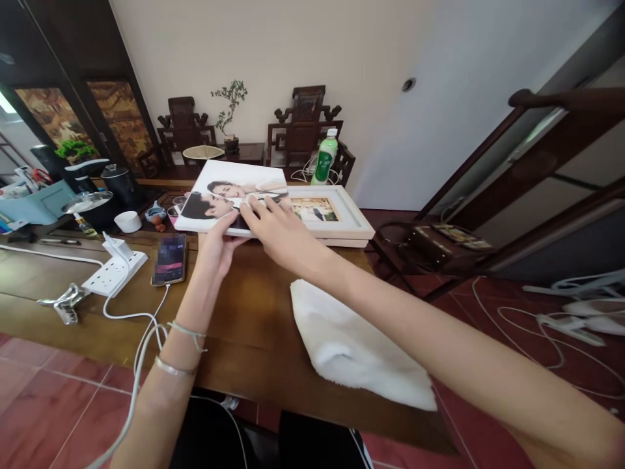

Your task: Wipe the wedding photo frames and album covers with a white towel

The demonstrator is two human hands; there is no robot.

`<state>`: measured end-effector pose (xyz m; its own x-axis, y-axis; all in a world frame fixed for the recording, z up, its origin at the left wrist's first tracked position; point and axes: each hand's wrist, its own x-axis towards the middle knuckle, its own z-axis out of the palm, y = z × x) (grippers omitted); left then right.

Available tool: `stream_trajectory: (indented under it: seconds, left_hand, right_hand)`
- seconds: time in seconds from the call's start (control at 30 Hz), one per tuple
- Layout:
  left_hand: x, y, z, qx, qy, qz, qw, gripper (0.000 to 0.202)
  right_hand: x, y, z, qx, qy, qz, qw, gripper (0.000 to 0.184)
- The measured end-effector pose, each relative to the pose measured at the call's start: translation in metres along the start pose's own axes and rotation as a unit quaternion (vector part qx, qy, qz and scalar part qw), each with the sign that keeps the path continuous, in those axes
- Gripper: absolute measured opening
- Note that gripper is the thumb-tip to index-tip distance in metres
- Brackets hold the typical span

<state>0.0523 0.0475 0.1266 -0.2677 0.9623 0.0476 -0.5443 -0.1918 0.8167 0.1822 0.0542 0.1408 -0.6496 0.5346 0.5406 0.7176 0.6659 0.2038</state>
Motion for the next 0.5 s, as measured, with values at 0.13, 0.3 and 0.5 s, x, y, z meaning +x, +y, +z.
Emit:
stream_trajectory:
  seconds: [0.13,0.3,0.5]
  left_hand:
    - [0.014,-0.007,-0.005,-0.029,-0.062,0.0,0.998,0.037]
    - [0.02,-0.02,-0.019,0.037,-0.041,-0.091,0.994,0.038]
    - [0.039,-0.041,-0.039,0.072,0.114,-0.228,0.964,0.05]
  right_hand:
    - [0.006,0.018,0.019,-0.013,0.006,-0.026,1.0,0.05]
    - [0.0,0.047,0.032,-0.028,-0.004,-0.052,0.998,0.05]
    - [-0.004,0.066,0.041,-0.006,0.003,-0.028,1.0,0.052]
